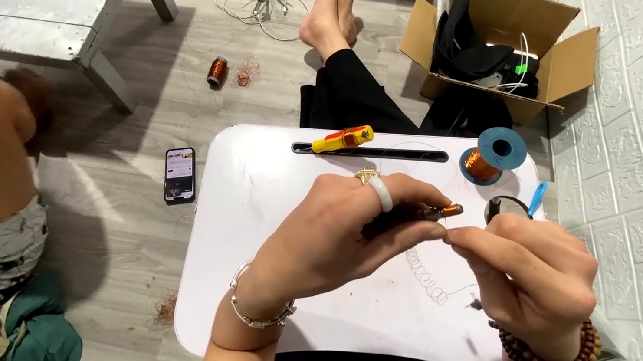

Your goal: Winding thin copper wire around small electronic components and cutting the wire to finish the assembly.

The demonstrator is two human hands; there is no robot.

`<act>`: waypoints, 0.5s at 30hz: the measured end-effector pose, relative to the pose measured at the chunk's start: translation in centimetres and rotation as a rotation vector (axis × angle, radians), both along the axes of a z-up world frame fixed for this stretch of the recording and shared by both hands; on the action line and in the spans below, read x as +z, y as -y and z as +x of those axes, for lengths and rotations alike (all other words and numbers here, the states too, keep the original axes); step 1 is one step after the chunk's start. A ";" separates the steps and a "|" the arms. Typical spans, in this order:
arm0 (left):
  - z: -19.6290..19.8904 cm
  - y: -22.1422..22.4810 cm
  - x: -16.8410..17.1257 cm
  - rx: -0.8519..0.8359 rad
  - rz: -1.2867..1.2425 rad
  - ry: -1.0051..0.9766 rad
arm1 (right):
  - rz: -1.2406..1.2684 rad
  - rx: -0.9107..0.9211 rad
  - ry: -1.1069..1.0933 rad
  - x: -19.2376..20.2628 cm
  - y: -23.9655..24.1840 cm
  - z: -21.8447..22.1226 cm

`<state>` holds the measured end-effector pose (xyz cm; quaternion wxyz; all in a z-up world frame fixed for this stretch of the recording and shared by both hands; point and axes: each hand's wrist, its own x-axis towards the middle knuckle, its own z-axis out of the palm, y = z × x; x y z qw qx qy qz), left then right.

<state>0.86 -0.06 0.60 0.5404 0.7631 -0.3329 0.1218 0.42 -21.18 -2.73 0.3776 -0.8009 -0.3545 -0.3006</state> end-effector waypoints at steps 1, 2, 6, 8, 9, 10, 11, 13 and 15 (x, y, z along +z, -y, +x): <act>-0.1 0.1 0.1 0.024 0.044 -0.017 | -0.012 -0.001 -0.015 0.2 0.1 -0.1; -0.1 0.1 0.1 0.035 0.050 -0.012 | -0.007 0.009 -0.010 0.4 0.0 -0.3; 0.1 0.4 0.3 0.130 0.114 0.064 | 0.005 -0.092 -0.225 0.8 0.0 -0.4; 0.1 0.6 0.2 0.178 0.141 0.136 | 0.027 -0.075 -0.277 0.3 0.3 0.0; 0.2 0.7 0.2 0.179 0.122 0.124 | 0.075 -0.034 -0.403 -0.2 0.5 0.3; 0.2 0.7 0.2 0.177 0.100 0.102 | 0.116 0.004 -0.538 -0.5 0.8 0.4; 0.2 0.6 0.3 0.188 0.102 0.113 | 0.116 0.015 -0.527 -1.1 1.4 1.2; 0.1 0.6 0.3 0.206 0.081 0.121 | 0.173 0.207 -0.884 -2.5 2.9 2.7; 0.1 0.3 0.4 0.203 0.076 0.116 | 0.202 0.274 -0.880 -2.9 3.3 3.2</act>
